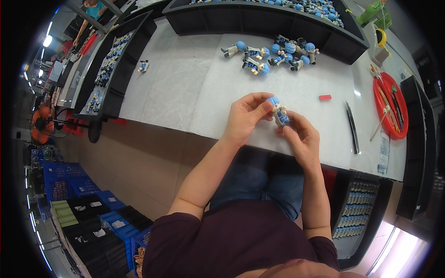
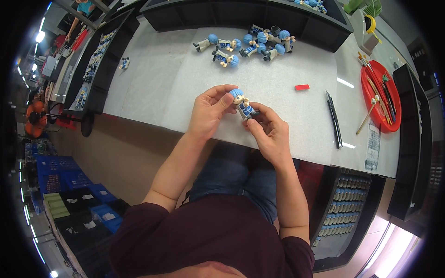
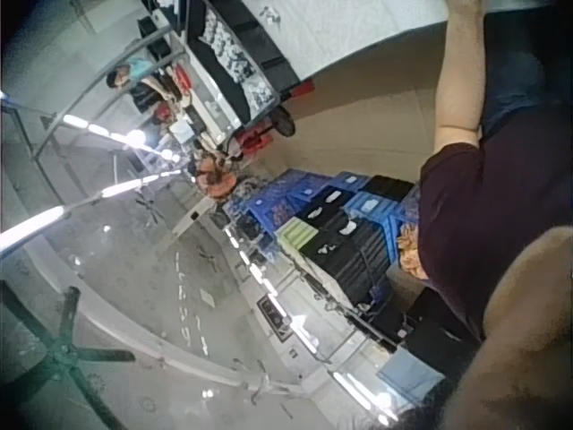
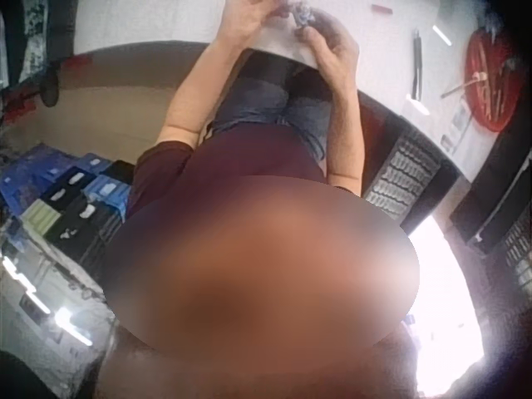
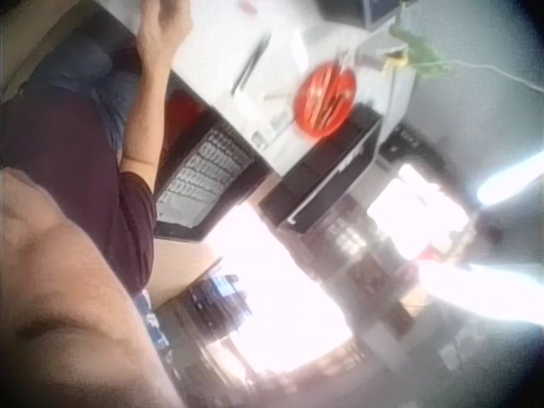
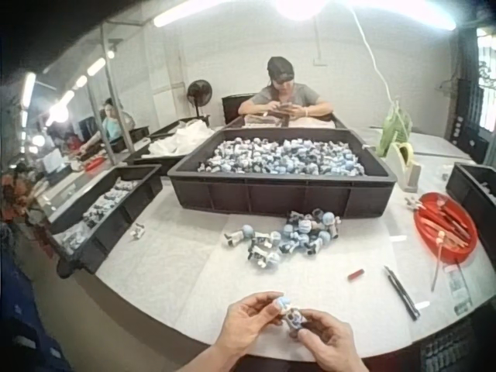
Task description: The person assembles small plastic toy figures by hand at a workstation. They pick up a figure body and a separate head, attach the head to the body, and place the completed figure into a black tray. The process is repeated continuously with multiple identical figures.
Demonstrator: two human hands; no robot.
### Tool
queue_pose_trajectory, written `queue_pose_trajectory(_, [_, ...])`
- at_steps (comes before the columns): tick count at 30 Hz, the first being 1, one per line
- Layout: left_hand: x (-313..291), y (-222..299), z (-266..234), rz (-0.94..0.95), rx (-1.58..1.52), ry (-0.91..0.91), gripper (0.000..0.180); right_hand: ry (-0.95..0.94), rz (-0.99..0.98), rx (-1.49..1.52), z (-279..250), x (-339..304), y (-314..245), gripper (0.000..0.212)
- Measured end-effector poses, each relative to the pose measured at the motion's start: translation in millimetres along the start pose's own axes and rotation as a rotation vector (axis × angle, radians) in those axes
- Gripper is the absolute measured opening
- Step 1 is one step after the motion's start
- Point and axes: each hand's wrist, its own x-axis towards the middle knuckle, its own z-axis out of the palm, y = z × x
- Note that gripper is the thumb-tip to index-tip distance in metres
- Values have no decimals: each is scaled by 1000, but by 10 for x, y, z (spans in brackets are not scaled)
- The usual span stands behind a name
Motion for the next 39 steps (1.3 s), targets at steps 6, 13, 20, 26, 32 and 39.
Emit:
queue_pose_trajectory(6, [8,3,5,-11,-46,9,27,22,-5,28,11,1,-7,33])
queue_pose_trajectory(13, [-1,9,13,-11,-61,10,25,30,-28,-6,12,-6,-5,34])
queue_pose_trajectory(20, [-5,8,-14,14,-3,-46,30,27,-20,16,0,-1,18,35])
queue_pose_trajectory(26, [-25,24,-21,49,-13,-132,40,25,-16,22,6,12,8,35])
queue_pose_trajectory(32, [-34,59,8,7,-2,-110,41,-1,2,35,-17,3,23,35])
queue_pose_trajectory(39, [-17,54,6,-24,-53,-118,39,13,9,-23,29,-13,-14,34])
